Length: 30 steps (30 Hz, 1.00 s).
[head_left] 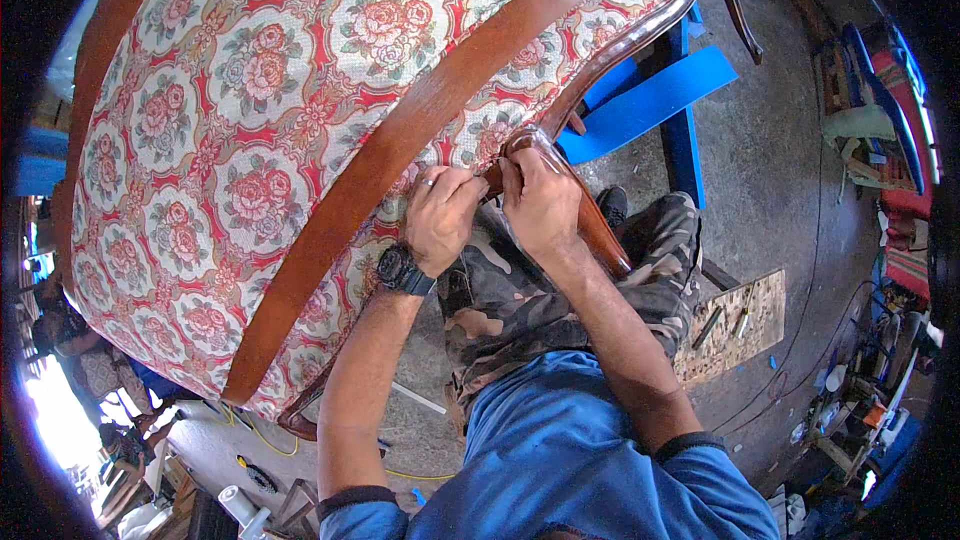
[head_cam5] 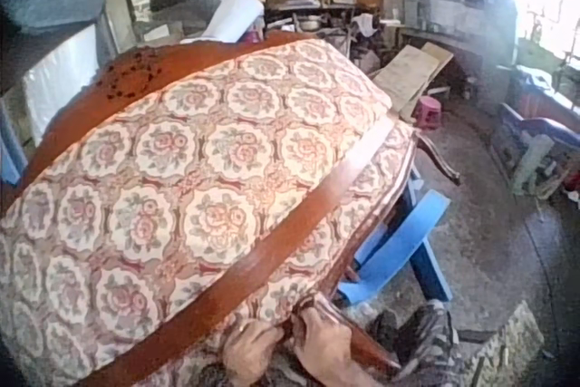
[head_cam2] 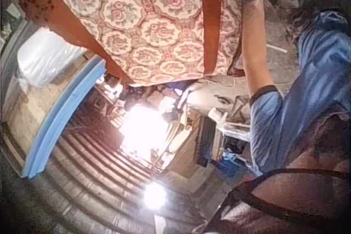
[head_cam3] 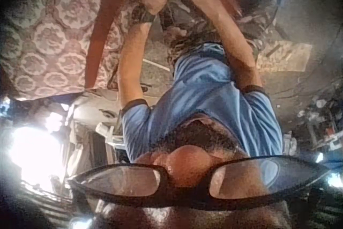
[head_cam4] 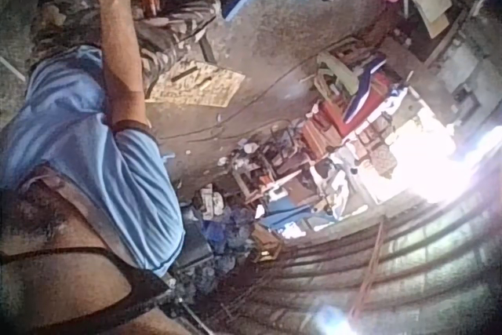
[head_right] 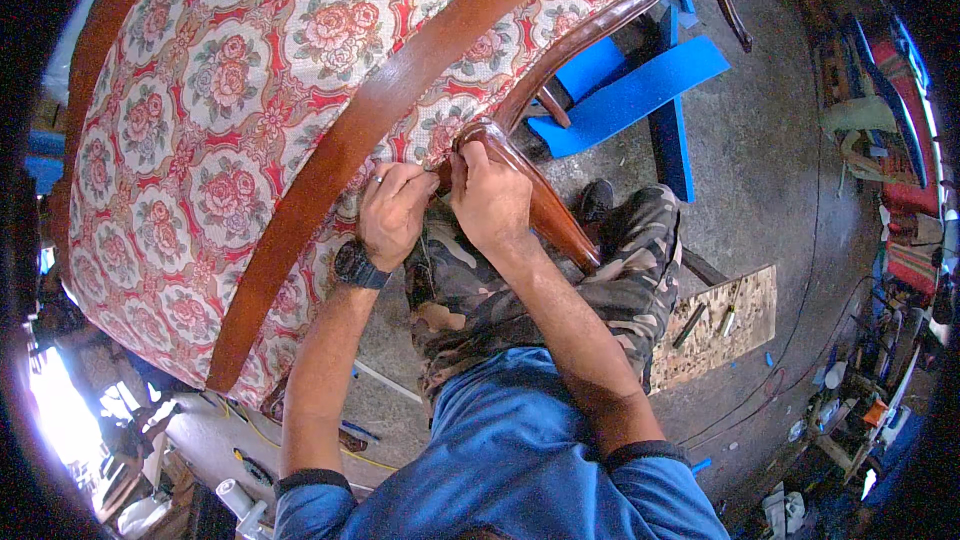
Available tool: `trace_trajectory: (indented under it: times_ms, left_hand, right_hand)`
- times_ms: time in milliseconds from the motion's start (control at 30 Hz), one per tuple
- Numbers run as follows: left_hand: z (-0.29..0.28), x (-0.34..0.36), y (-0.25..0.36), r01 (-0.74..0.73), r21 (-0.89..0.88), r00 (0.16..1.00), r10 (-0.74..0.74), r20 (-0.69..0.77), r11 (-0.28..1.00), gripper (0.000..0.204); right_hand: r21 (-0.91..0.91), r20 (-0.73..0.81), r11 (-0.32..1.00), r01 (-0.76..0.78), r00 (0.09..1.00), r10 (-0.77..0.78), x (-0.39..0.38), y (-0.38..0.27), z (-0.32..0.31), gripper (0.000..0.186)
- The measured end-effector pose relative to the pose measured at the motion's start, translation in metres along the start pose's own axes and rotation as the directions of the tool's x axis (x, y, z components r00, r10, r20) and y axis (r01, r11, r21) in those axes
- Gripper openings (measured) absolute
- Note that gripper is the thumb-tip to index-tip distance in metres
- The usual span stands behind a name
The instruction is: The person works on reupholstering a wooden chair, using a small hand tool to tuck the fabric edge along the wooden frame and pressing and smoothing the fabric into place by hand.
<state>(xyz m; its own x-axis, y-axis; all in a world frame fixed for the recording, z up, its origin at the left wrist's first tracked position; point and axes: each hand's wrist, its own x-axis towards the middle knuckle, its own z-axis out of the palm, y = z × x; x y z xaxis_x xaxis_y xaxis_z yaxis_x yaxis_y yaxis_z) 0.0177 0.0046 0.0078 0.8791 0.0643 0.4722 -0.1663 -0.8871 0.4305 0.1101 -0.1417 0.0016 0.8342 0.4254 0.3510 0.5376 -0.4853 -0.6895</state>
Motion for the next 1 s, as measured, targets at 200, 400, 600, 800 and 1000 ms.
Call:
trace_trajectory:
  times_ms: [200,400,600,800,1000]
  left_hand:
    - [0.0,0.001,0.001,-0.011,0.006,1.0,0.011,-0.008,1.0,0.017]
    - [0.0,-0.001,0.001,-0.008,0.012,1.0,0.008,-0.007,1.0,0.018]
    - [-0.001,-0.005,0.001,-0.05,0.05,0.999,0.051,-0.015,0.997,0.018]
    - [0.001,-0.005,0.0,-0.043,0.047,0.999,0.042,0.005,0.998,0.016]
    - [0.0,-0.007,-0.002,-0.048,0.043,0.999,0.048,0.009,0.998,0.015]
  right_hand:
    - [-0.026,-0.026,0.999,0.035,0.999,-0.035,0.001,0.001,0.004,0.015]
    - [-0.039,-0.025,0.998,0.051,0.998,-0.052,0.0,0.001,0.004,0.016]
    - [-0.007,0.048,1.0,-0.011,0.999,0.011,-0.003,0.0,0.004,0.013]
    - [-0.014,0.014,1.0,0.016,1.0,-0.016,0.001,0.001,0.003,0.014]
    - [0.002,0.112,0.997,-0.082,0.99,0.082,0.008,-0.006,-0.004,0.012]
